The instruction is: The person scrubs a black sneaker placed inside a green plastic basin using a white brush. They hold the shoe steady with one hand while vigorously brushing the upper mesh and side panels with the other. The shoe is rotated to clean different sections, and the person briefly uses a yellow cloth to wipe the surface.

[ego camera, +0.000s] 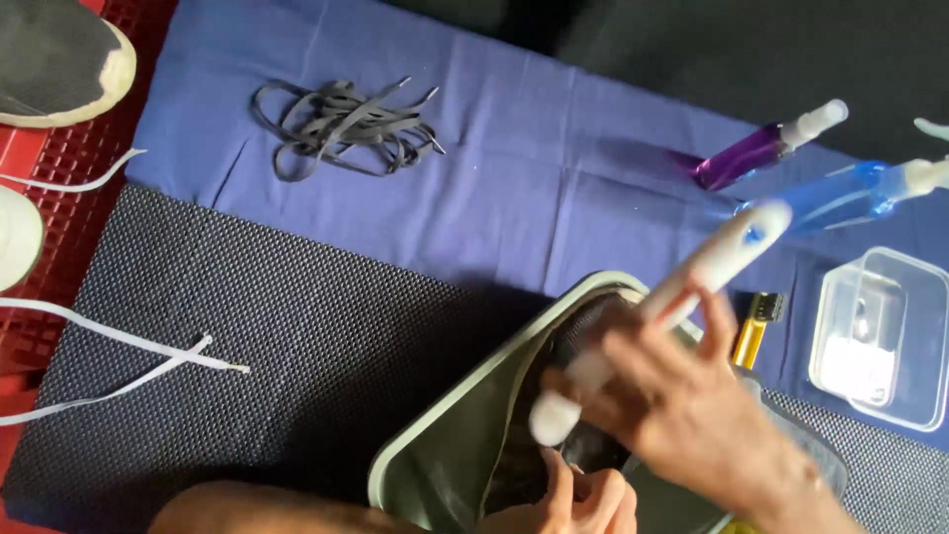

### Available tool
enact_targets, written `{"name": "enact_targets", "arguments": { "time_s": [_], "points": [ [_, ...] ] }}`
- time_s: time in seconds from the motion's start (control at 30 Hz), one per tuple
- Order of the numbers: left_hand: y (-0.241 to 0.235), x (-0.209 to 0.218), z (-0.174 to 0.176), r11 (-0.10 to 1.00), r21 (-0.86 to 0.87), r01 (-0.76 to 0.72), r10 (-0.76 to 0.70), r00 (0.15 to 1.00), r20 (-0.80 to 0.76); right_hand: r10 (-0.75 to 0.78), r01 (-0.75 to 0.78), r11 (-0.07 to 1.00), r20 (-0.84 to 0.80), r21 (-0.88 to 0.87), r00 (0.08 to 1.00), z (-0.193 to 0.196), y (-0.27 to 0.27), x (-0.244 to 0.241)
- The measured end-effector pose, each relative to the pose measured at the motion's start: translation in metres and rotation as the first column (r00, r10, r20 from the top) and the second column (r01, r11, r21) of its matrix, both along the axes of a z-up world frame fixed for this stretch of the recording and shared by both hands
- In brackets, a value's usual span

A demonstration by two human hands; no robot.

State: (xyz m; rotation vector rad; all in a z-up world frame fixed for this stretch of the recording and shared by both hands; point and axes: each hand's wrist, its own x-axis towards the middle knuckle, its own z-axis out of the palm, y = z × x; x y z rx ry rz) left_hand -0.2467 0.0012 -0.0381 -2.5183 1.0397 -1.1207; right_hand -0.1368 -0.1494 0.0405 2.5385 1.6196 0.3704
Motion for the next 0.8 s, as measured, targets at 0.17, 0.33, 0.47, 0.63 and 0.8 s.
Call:
{"name": "enact_targets", "arguments": {
  "time_s": [0.17, 0.33, 0.47, 0.63, 0.8],
  "points": [
    [0.0, -0.005, 0.001, 0.999, 0.041, 0.004, -0.003, 1.0, -0.017, -0.164, 0.164, 0.986, 0.061, 0.004, 0.985, -0.018, -0.038, 0.011],
    [-0.006, -0.006, -0.005, 0.999, 0.034, 0.006, -0.006, 1.0, 0.007, -0.122, 0.123, 0.992, -0.05, 0.017, 0.991, -0.027, -0.062, 0.009],
    [-0.002, 0.002, -0.002, 0.999, 0.032, 0.001, -0.001, 1.0, 0.014, -0.125, 0.118, 0.989, 0.075, 0.089, 0.989, -0.014, -0.046, 0.007],
    [0.004, 0.002, 0.015, 0.999, 0.023, 0.033, -0.033, 0.999, -0.018, -0.324, 0.324, 0.946, 0.132, 0.018, 0.937, -0.011, -0.055, 0.006],
    [0.009, -0.001, 0.007, 0.993, 0.074, 0.088, -0.085, 0.995, -0.048, -0.309, 0.305, 0.951, 0.161, 0.047, 0.937, -0.004, -0.058, 0.011]
  ]
}}
